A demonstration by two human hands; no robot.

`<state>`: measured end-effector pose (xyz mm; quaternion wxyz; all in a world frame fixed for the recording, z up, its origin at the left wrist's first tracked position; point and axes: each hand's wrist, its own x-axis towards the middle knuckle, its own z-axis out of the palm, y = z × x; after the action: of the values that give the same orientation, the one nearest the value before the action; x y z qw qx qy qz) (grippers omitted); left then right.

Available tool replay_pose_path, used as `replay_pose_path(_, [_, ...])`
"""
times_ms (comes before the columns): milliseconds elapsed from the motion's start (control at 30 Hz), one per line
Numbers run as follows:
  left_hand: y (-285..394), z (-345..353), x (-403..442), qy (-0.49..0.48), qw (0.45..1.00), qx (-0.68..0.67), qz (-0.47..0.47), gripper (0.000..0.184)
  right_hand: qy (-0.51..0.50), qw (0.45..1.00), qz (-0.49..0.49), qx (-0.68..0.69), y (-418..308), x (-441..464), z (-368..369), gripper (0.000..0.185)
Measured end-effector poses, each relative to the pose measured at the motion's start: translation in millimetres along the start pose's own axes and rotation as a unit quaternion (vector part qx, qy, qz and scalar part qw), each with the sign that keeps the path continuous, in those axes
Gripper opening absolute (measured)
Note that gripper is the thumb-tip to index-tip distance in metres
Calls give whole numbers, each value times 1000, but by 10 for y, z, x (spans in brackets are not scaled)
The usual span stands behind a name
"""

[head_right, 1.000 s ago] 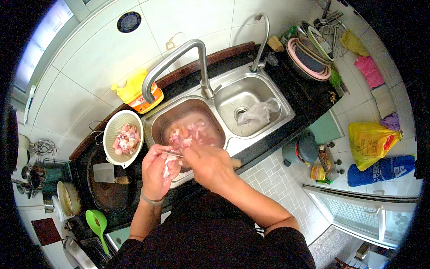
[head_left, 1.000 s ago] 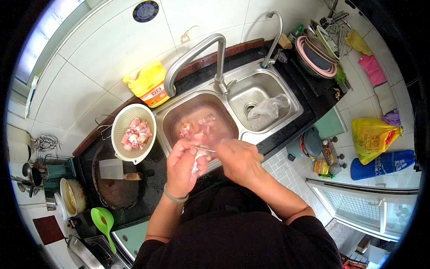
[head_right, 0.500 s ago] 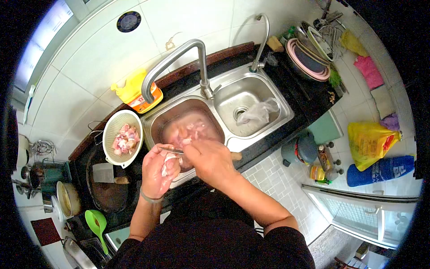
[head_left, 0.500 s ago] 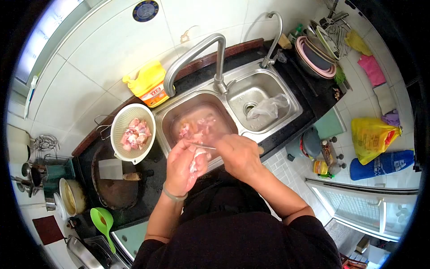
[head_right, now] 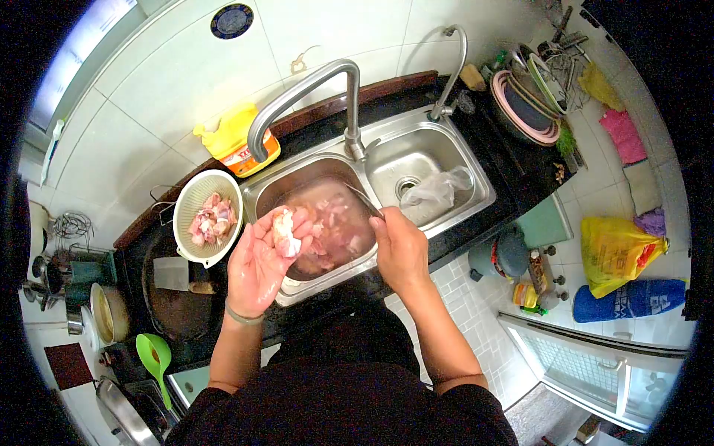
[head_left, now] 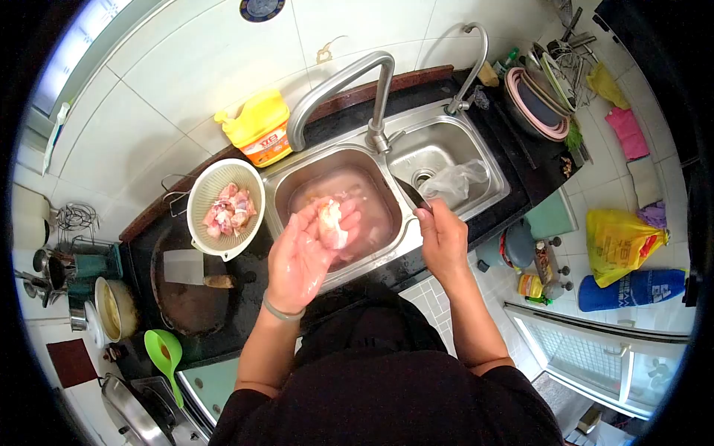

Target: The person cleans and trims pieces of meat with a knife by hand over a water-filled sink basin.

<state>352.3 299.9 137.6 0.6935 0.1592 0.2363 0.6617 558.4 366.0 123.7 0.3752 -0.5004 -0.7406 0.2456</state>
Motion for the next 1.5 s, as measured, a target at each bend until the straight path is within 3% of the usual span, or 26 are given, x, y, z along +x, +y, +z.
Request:
replay_pose_path(200, [-18,-62,-31,20,998,58,22,39,-11,1000,16,18,11,-35,32,11])
replay_pose_path(300, [-40,-265,-48,-53,998,-37,-17,39,-2,998,11,54,13,-62,72,15])
replay_pose_path(367, [-18,-140,-72,38,998,27,-33,39,-6,998,-4,60,-15,-66,91,15])
replay_pose_path(433, [-26,-145,-70,11,999,42,-27,34,-11,998,-5,66,-24,-81,96,16])
replay_pose_path(733, [-79,-53,-114,40,985,164,15,48,-23,997,-29,64,-106,-102,81,14])
replay_pose_path(833, [-117,-88,-107,24,980,193,36,50,-68,995,-4,74,-160,-114,38,9])
replay_pose_path(933, [-93,-188,-78,49,975,212,46,38,5,998,-46,52,-56,-107,103,12])
replay_pose_path(1000, [22,-417,-28,130,964,218,75,30,-10,998,-4,66,61,-125,82,14])
replay_pose_path(1100, [406,-813,109,262,898,289,202,33,-1,998,-5,56,182,-122,-16,16])
replay_pose_path(1167, [741,-1335,234,299,769,528,202,28,-6,999,19,44,295,-153,-71,16])
replay_pose_path(1200, [826,-1793,229,325,686,590,277,25,-7,999,38,39,362,-173,-89,16])
replay_pose_path(1267, [762,-1852,278,361,605,619,349,23,0,997,59,43,500,-214,-98,16])
replay_pose_path(1300, [661,-1501,294,378,619,595,347,24,6,996,73,52,555,-231,-101,16])
replay_pose_path(1333, [561,-1407,330,353,706,541,290,17,4,994,95,45,580,-241,-117,16])
replay_pose_path(1367, [430,-1524,361,322,619,674,243,9,1,994,103,40,635,-250,-125,16])
replay_pose_path(1400, [189,-1524,446,265,714,604,236,10,-2,993,116,31,706,-263,-136,15])
replay_pose_path(1433, [-66,-1702,580,239,803,520,169,15,-4,992,128,21,773,-271,-151,15])
replay_pose_path(1467, [-254,-2018,682,185,754,622,104,17,-7,991,134,16,834,-277,-168,15])
replay_pose_path(1500, [-440,-1985,798,210,812,544,-6,22,-5,991,131,0,893,-281,-184,14])
